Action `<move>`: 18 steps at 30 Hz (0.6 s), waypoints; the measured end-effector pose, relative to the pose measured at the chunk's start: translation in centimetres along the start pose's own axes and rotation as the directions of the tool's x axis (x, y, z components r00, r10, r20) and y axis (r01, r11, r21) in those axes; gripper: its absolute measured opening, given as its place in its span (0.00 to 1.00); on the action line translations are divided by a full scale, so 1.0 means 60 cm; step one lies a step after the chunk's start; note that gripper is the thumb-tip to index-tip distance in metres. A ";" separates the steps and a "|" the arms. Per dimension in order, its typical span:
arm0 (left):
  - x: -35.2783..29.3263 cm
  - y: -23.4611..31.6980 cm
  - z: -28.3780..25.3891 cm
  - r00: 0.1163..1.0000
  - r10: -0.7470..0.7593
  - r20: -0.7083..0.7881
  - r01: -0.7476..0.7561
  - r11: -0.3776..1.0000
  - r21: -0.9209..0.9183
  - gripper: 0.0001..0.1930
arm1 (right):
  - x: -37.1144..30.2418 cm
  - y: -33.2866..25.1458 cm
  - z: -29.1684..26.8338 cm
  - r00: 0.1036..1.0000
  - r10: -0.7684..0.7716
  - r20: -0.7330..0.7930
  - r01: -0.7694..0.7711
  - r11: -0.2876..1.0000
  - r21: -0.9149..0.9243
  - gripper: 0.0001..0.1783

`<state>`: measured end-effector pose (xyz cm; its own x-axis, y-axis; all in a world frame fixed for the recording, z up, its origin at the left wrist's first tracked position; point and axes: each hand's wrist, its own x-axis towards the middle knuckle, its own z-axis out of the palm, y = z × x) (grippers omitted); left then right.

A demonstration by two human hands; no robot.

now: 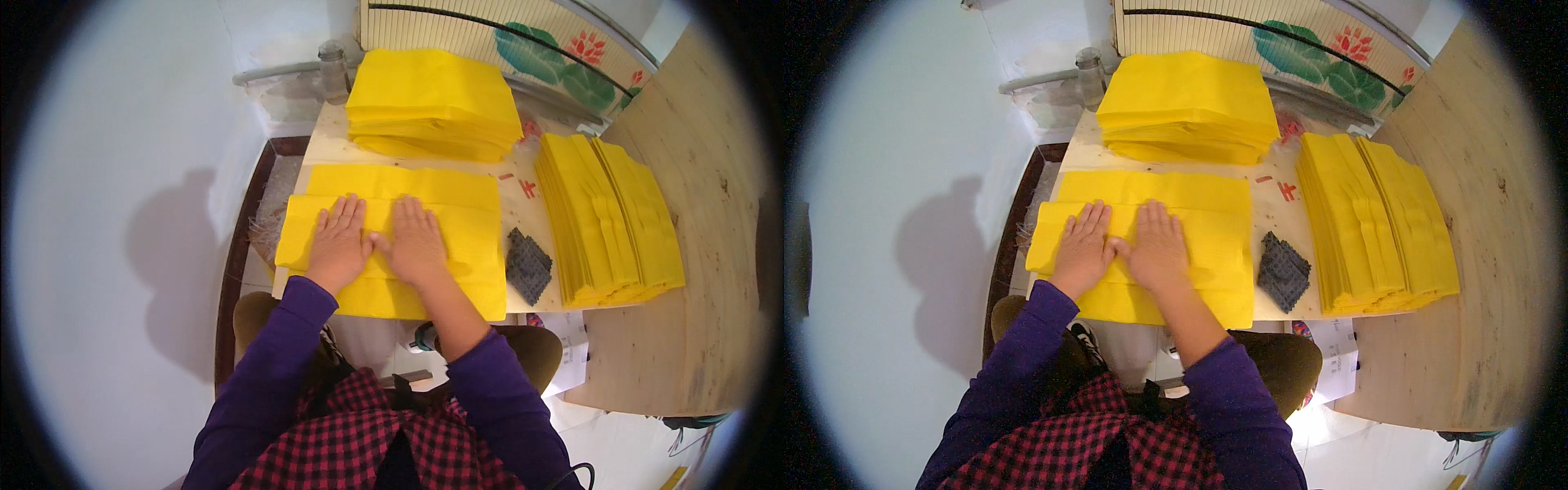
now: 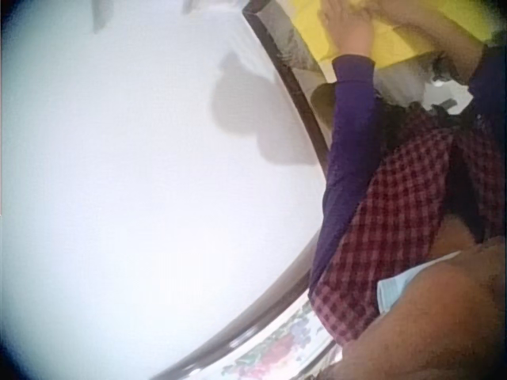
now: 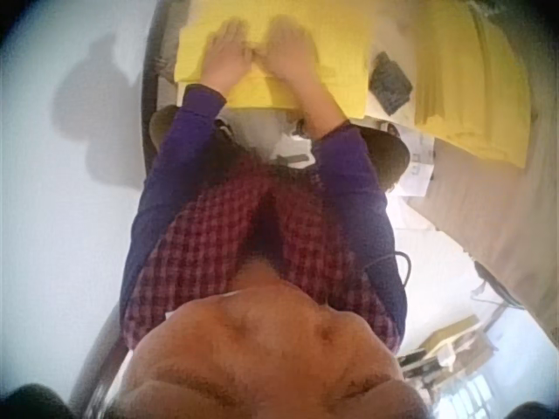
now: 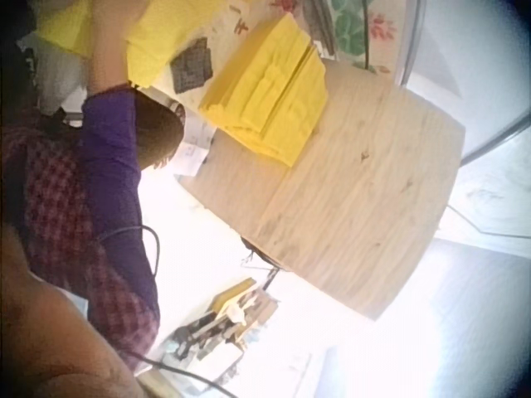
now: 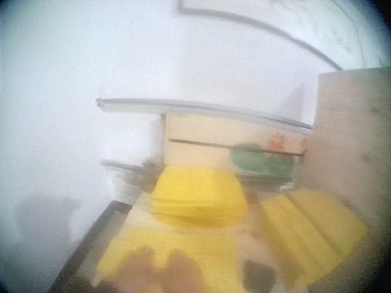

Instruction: The person folds yellow fabric sheets by hand on a table. They smooth each sheet, fold it in half, then fold it again, and stack the finished pieces. The person repeats this process for multiple sheets throughout the clip.

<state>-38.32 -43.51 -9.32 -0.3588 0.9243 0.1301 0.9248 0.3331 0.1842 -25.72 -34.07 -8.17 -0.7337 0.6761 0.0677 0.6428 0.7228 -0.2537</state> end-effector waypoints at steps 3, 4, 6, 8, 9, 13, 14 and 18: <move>0.000 0.005 0.001 1.000 -0.013 0.002 0.013 1.000 -0.020 0.32 | -0.021 0.056 -0.004 0.998 0.060 -0.018 -0.061 0.995 -0.075 0.46; 0.001 0.007 0.000 1.000 -0.016 0.002 0.016 1.000 -0.023 0.32 | -0.029 0.071 -0.008 0.996 0.080 -0.028 -0.082 0.994 -0.076 0.46; 0.002 0.009 -0.002 1.000 -0.013 0.001 0.013 1.000 0.004 0.32 | -0.041 0.096 -0.018 0.991 0.127 -0.035 -0.130 0.987 -0.095 0.45; 0.001 0.009 -0.004 1.000 -0.015 -0.006 0.015 1.000 0.010 0.32 | -0.056 0.121 -0.031 0.979 0.203 -0.022 -0.205 0.972 -0.113 0.45; 0.000 0.010 -0.004 1.000 -0.013 -0.011 0.014 1.000 0.002 0.32 | -0.062 0.131 -0.036 0.974 0.220 -0.045 -0.224 0.969 -0.102 0.45; 0.000 0.009 -0.006 1.000 -0.019 0.017 0.019 1.000 -0.015 0.33 | -0.072 0.156 -0.048 0.949 0.315 -0.017 -0.314 0.936 -0.158 0.47; 0.000 0.009 -0.006 1.000 -0.024 0.016 0.024 1.000 -0.020 0.33 | -0.072 0.156 -0.050 0.948 0.317 -0.024 -0.316 0.931 -0.184 0.47; -0.002 0.010 -0.007 1.000 -0.030 -0.003 0.030 0.999 -0.028 0.33 | -0.060 0.124 -0.061 0.954 0.259 -0.151 -0.289 0.929 -0.233 0.48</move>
<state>-37.77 -43.53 -8.80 -0.3865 0.9135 0.1275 0.9098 0.3549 0.2150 -17.52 -30.60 -6.79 -0.5003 0.8536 0.1450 0.8600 0.5093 -0.0308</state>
